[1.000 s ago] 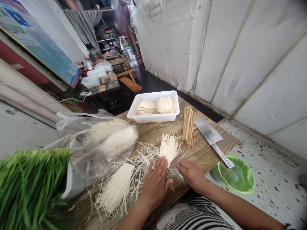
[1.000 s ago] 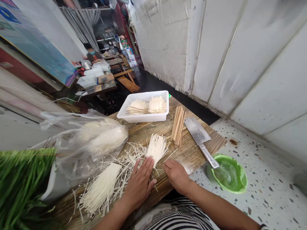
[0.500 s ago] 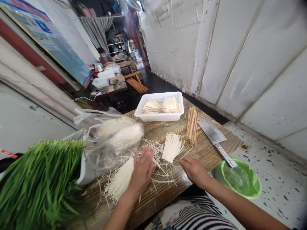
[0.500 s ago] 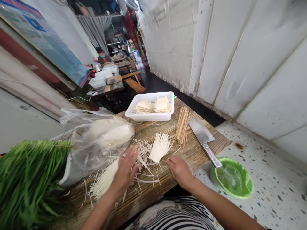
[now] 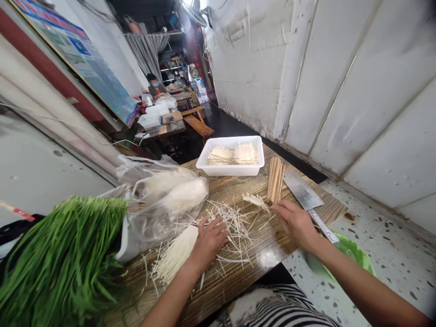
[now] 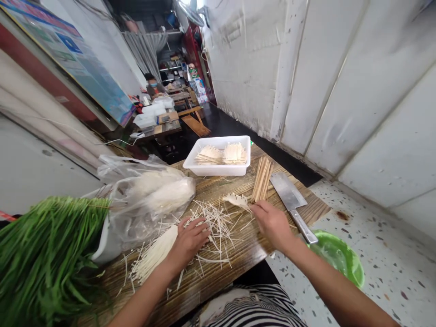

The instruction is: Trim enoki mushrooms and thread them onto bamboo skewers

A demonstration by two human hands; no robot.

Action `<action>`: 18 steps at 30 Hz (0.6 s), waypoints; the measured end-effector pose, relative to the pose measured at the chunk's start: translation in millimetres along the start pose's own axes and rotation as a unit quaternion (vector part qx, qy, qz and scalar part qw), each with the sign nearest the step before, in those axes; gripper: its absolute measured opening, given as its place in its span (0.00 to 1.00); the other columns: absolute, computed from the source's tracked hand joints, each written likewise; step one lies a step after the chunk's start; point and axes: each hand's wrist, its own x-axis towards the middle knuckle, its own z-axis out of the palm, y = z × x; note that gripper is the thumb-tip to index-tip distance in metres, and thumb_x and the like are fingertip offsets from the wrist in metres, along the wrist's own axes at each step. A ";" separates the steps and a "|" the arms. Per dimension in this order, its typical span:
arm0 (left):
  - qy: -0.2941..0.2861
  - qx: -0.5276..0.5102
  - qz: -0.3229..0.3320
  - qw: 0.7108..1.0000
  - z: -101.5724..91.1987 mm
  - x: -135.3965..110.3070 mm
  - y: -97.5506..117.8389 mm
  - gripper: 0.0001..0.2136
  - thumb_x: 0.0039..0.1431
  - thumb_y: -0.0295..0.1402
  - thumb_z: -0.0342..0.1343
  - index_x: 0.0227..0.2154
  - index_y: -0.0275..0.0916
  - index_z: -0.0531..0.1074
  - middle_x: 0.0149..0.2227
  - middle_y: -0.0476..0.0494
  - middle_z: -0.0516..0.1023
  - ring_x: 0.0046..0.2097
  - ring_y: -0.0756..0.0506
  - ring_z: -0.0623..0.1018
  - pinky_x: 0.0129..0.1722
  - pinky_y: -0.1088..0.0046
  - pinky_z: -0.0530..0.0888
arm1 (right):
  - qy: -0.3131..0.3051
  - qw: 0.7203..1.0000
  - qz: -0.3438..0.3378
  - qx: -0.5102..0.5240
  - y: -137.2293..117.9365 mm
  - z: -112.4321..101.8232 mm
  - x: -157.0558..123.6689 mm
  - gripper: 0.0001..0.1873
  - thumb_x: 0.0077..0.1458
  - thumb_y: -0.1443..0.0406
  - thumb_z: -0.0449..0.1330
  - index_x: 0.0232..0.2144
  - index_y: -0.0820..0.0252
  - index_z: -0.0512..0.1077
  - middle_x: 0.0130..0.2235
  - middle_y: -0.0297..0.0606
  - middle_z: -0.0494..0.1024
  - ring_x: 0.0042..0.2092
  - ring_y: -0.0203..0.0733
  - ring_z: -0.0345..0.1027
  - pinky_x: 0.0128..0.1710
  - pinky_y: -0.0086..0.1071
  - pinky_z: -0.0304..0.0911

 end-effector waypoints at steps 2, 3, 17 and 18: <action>0.016 -0.006 -0.011 1.000 -0.7 3.5 2.7 0.05 0.56 0.28 0.57 0.32 0.45 0.75 0.39 0.49 0.81 0.52 0.41 0.73 0.56 0.52 0.50 | 0.028 1.000 0.004 0.011 3.9 -17.6 14.3 0.12 0.61 0.68 0.49 0.41 0.61 0.72 0.38 0.43 0.74 0.35 0.40 0.70 0.34 0.31 0.67; 0.025 -0.012 -0.016 0.999 -2.2 4.9 4.8 0.05 0.56 0.28 0.57 0.31 0.44 0.75 0.38 0.49 0.81 0.50 0.42 0.74 0.56 0.52 0.51 | 0.043 0.999 0.004 0.021 4.4 -25.9 20.5 0.12 0.61 0.68 0.50 0.40 0.61 0.72 0.38 0.43 0.74 0.35 0.40 0.70 0.34 0.32 0.67; 0.320 -0.447 -0.297 0.781 -79.3 22.5 23.0 0.13 0.53 0.42 0.58 0.35 0.39 0.78 0.37 0.42 0.81 0.42 0.43 0.78 0.50 0.61 0.69 | 0.027 0.982 -0.069 0.176 -58.3 -46.8 38.9 0.10 0.61 0.69 0.50 0.39 0.58 0.72 0.35 0.40 0.75 0.36 0.39 0.70 0.35 0.31 0.67; 0.321 -0.470 -0.298 0.766 -84.5 23.4 24.8 0.14 0.53 0.43 0.58 0.35 0.38 0.77 0.35 0.41 0.81 0.40 0.43 0.78 0.48 0.62 0.71 | 0.020 0.980 -0.075 0.183 -63.3 -44.7 39.2 0.10 0.62 0.69 0.50 0.39 0.58 0.71 0.35 0.40 0.75 0.36 0.39 0.70 0.35 0.31 0.67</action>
